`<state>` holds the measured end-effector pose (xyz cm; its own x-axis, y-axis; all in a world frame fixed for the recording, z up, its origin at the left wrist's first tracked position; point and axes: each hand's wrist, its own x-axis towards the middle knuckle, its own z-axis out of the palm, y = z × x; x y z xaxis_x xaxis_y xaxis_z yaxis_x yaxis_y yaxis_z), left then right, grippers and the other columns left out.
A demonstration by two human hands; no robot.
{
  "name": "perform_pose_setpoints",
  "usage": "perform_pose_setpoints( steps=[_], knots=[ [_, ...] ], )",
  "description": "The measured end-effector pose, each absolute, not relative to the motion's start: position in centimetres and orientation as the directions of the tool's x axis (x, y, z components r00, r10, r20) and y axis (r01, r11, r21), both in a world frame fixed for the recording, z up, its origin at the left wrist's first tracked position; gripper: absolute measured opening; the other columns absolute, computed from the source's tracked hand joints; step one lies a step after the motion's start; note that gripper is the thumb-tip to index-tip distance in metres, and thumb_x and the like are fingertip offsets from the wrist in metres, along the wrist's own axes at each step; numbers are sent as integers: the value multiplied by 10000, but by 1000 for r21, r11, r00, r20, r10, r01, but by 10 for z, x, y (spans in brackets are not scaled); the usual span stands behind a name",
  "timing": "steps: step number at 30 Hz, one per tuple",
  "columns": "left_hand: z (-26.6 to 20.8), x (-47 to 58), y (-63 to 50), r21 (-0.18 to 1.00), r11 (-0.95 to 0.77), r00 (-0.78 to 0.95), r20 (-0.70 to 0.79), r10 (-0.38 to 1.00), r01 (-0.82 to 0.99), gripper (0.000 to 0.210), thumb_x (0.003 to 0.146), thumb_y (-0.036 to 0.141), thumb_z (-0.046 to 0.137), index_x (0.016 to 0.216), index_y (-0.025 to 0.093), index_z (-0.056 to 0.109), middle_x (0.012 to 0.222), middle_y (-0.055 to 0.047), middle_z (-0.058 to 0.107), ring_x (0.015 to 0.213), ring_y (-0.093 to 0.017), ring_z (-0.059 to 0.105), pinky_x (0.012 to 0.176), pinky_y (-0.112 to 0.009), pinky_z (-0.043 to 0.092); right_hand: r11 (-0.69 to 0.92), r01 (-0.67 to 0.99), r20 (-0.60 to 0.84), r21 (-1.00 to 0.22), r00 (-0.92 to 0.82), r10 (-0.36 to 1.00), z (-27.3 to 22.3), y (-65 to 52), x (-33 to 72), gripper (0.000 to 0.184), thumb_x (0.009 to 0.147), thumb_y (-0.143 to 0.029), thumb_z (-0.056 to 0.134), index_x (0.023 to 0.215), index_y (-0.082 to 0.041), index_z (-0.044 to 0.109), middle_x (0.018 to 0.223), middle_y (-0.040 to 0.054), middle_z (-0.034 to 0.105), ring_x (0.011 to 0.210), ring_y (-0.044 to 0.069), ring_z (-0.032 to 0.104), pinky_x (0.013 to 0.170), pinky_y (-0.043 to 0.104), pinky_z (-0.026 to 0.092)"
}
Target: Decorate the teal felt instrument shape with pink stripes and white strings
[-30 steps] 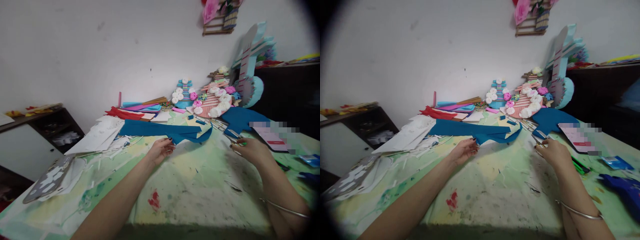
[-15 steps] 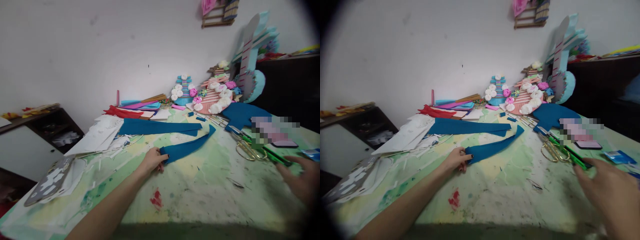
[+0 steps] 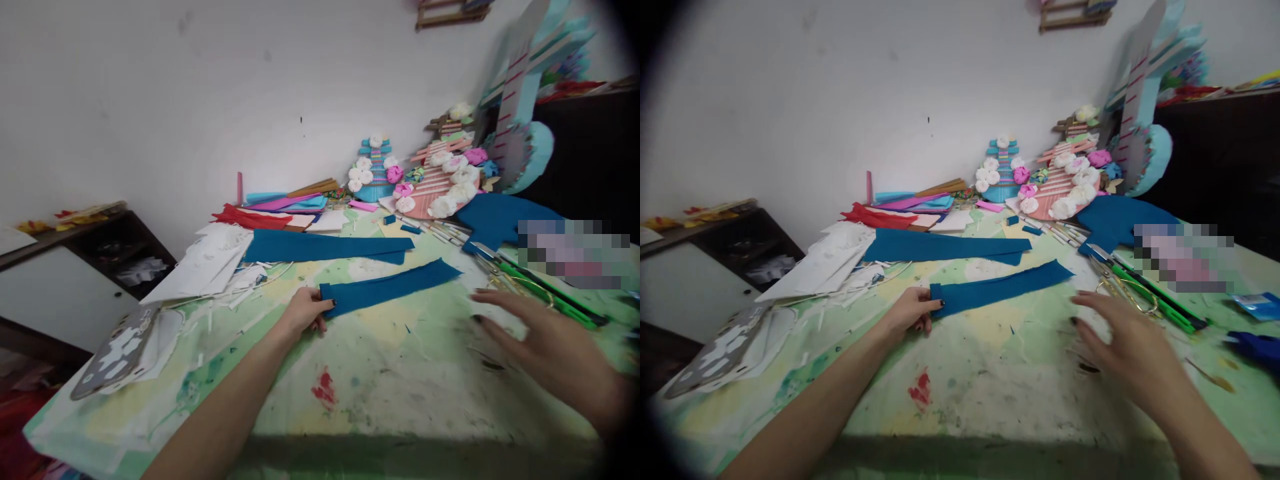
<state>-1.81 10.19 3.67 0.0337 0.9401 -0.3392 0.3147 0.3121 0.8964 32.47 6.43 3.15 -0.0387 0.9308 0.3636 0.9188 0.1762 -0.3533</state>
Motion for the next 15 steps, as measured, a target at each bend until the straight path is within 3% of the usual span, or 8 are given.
perform_pose_setpoints(
  steps=[2,5,9,12,15],
  knots=[
    [38,-22,103,896,346,49,-373,926,278,213,703,273,661,634,153,498,354,31,468,326,-88,475,313,-161,211,445,824,368,-351,-316,875,42,74,293,373,804,-442,426,1118,-312,580,1246,25,579,1049,275,585,858,418,480],
    [39,-28,106,892,377,59,-403,913,248,260,665,273,692,587,155,474,379,39,447,348,-67,448,317,-160,180,544,792,311,-279,-462,831,49,108,266,361,818,-343,438,1139,-263,582,1277,27,558,1151,250,526,933,389,438],
    [41,-34,107,888,377,39,-400,916,263,216,646,270,708,636,128,546,381,27,475,341,-62,425,321,-160,201,147,974,225,-173,-106,969,37,164,274,361,816,-244,478,1148,-138,572,1096,130,648,1010,274,599,859,367,451],
    [43,-36,107,891,335,14,-356,934,307,237,613,267,742,675,126,562,375,21,498,330,-71,427,331,-168,238,-2,990,235,-141,35,971,21,190,291,419,802,-329,545,1127,-66,566,1044,223,628,1003,342,581,786,411,454],
    [42,-39,107,887,277,-45,-281,959,370,294,587,257,765,723,151,526,389,38,505,316,-70,400,334,-176,248,-76,980,238,-184,119,964,9,203,305,468,766,-419,593,1110,-102,583,1052,197,622,1004,329,568,743,380,447]
  ],
)
